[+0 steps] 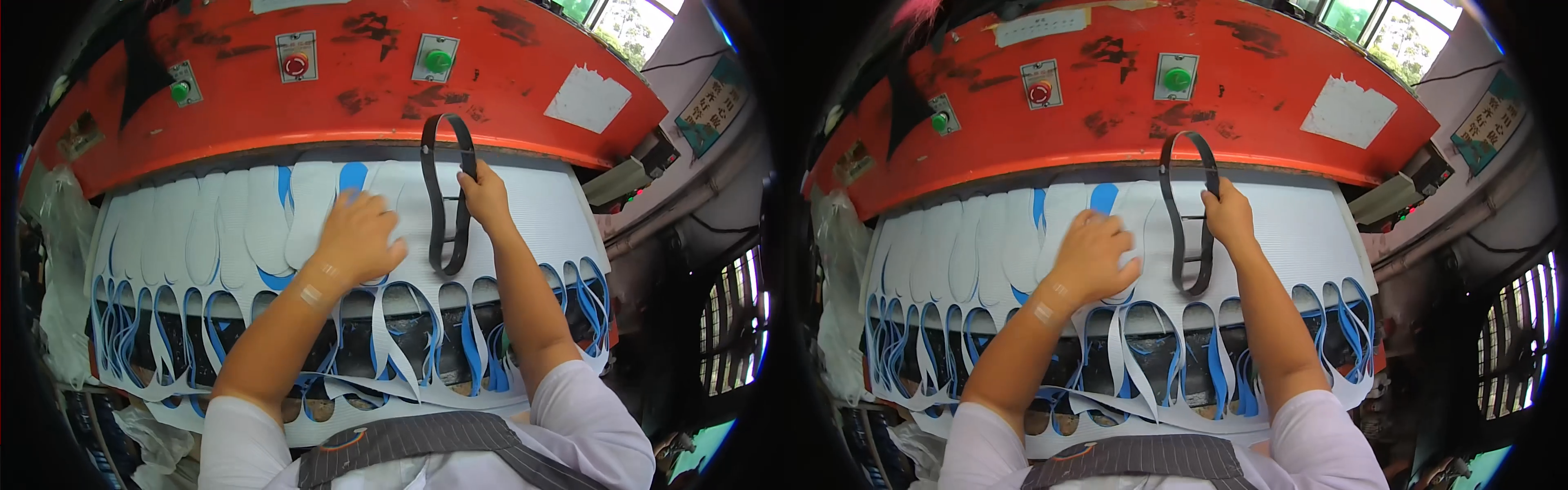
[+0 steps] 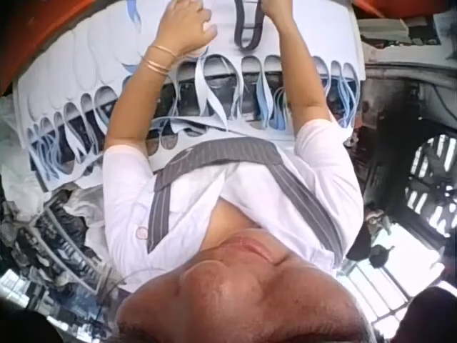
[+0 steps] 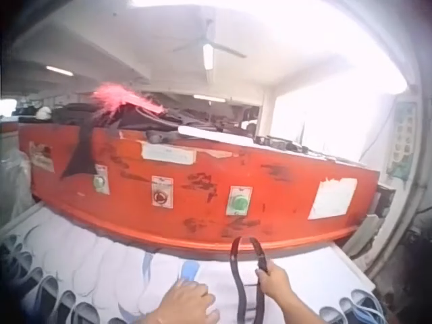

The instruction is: Use a metal die and an industrial press machine to cut shoe component shapes from a sheet of material.

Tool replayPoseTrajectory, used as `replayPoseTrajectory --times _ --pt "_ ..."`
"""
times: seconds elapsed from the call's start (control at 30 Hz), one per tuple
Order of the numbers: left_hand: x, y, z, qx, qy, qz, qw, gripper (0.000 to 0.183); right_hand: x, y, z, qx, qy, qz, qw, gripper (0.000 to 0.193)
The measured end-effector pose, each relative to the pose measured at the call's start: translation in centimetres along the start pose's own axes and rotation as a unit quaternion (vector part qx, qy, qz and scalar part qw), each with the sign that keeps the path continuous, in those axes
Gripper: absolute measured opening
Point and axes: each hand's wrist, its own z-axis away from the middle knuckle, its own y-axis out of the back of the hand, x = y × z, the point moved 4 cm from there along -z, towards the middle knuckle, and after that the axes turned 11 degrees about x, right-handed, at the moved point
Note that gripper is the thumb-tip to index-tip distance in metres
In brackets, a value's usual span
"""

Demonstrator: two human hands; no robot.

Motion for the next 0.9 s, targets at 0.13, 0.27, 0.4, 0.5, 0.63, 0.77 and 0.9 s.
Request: replayPoseTrajectory --times 0.13,0.27,0.4,0.5,0.63,0.77,0.9 --pt "-3.4 -7.2 0.2 0.055 -0.139 -0.002 0.989 0.015 2.0 -2.4 1.0 -0.141 -0.158 0.074 0.974 0.034" --pt "-10.4 -9.3 2.4 -0.067 0.154 -0.083 0.982 0.015 1.0 -1.7 5.3 -0.152 -0.048 0.072 0.985 0.076" --pt "-9.8 -8.5 2.2 -0.077 0.204 -0.095 0.971 0.035 2.6 0.5 11.8 -0.240 0.149 0.044 0.958 0.090" --pt "-9.4 -9.5 1.7 -0.096 0.140 -0.133 0.976 0.049 2.0 -0.3 11.7 -0.235 0.130 0.041 0.963 0.090" --pt "-9.7 -10.2 1.6 -0.167 0.170 -0.133 0.962 0.053 -0.3 -2.9 11.1 -0.192 0.154 0.003 0.969 0.085" --pt "-9.0 -10.6 2.3 -0.156 0.178 -0.118 0.964 0.053 -0.8 -3.5 11.7 -0.184 0.223 0.008 0.957 0.082" --pt "-9.2 -10.2 1.8 -0.150 0.174 -0.122 0.966 0.051 -1.0 -3.3 11.7 -0.181 0.250 0.000 0.951 0.081"
